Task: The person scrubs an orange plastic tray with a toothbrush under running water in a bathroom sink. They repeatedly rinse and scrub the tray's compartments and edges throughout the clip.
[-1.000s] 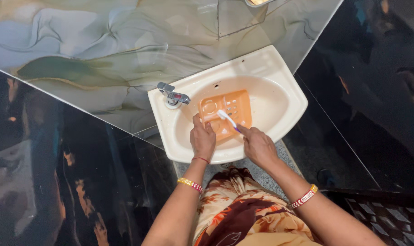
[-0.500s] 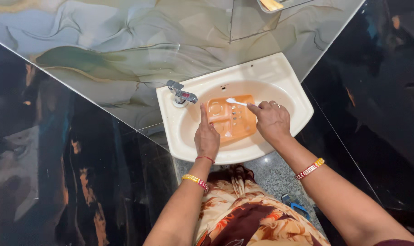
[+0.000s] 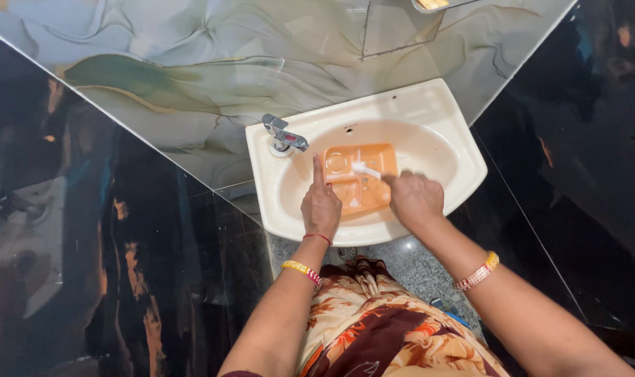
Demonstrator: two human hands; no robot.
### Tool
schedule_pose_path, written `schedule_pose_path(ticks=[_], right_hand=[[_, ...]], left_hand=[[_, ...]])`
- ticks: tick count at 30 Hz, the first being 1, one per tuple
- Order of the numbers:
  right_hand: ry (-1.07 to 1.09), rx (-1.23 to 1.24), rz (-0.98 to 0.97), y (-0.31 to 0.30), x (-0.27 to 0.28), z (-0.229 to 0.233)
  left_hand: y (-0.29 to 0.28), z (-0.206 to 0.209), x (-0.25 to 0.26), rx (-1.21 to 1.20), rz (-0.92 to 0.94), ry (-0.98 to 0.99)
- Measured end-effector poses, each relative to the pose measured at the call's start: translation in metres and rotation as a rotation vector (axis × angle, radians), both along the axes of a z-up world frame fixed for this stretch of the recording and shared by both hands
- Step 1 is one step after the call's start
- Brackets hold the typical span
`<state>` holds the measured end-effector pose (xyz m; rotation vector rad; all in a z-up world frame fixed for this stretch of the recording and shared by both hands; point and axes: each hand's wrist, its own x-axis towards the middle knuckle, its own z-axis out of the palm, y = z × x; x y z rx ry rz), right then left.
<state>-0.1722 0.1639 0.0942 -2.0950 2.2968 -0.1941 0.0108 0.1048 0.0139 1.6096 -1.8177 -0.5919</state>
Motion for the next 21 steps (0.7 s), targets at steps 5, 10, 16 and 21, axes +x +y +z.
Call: schedule_pose_path(ticks=[5, 10, 16, 21], right_hand=[[-0.019, -0.014, -0.049, 0.000, 0.004, -0.002], [-0.292, 0.058, -0.184, -0.009, 0.003, -0.005], [-0.547, -0.034, -0.070, 0.005, 0.060, -0.029], [-0.508, -0.029, -0.098, 0.005, 0.052, -0.032]], left_hand=[[0.000, 0.003, -0.001, 0.000, -0.009, 0.014], [0.004, 0.011, -0.003, 0.037, 0.000, 0.050], [0.004, 0.012, -0.005, 0.034, 0.031, 0.135], [0.005, 0.014, -0.005, 0.062, 0.012, 0.135]])
